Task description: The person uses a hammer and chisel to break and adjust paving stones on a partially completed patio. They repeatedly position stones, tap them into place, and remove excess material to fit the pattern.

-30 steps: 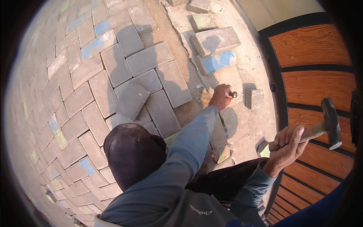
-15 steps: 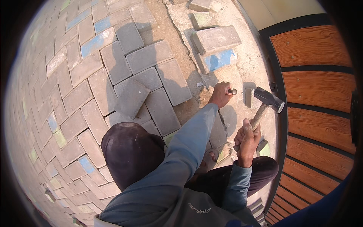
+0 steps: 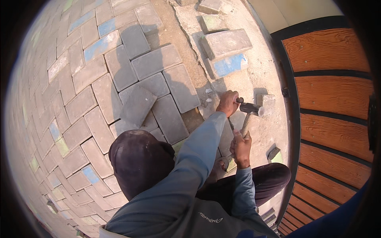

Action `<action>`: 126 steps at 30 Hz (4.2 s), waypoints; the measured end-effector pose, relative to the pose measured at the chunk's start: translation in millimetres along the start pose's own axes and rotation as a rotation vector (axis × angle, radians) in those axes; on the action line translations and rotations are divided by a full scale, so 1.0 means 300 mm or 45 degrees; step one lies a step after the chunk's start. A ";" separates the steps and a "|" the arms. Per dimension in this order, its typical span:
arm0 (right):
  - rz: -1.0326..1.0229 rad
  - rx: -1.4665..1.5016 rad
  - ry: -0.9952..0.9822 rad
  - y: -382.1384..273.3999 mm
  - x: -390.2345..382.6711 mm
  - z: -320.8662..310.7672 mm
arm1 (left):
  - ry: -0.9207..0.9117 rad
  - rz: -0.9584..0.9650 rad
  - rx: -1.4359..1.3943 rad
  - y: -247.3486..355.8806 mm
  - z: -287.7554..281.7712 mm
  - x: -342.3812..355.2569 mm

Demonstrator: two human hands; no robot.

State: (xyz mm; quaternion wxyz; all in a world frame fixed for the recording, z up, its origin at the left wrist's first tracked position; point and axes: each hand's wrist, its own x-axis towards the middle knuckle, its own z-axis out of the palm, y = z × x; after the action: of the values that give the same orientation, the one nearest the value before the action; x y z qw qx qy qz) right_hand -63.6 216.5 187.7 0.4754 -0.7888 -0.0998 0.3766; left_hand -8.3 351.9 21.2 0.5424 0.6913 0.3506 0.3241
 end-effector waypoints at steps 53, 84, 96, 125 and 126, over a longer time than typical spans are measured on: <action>0.030 0.180 -0.108 0.136 0.179 -0.149 | 0.063 -0.061 0.139 0.005 -0.048 0.013; -0.360 -0.873 0.391 0.372 0.637 0.356 | 0.538 -0.205 0.427 0.837 -1.014 -0.218; -0.731 -1.196 0.418 0.363 0.597 0.343 | 0.404 -0.203 0.231 0.823 -0.961 -0.214; -0.396 -1.514 0.277 0.387 0.564 0.253 | 0.453 -0.021 0.171 0.876 -1.018 -0.245; -0.371 -1.260 0.152 0.372 0.572 0.236 | 0.450 -0.009 0.159 0.875 -1.020 -0.246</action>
State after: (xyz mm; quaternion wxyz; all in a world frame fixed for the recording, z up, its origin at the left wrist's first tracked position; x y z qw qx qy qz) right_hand -15.1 293.8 -8.9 0.0978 -0.9172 -0.3475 0.1687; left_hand -267.0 406.5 334.2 0.4297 0.6546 0.4624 0.4160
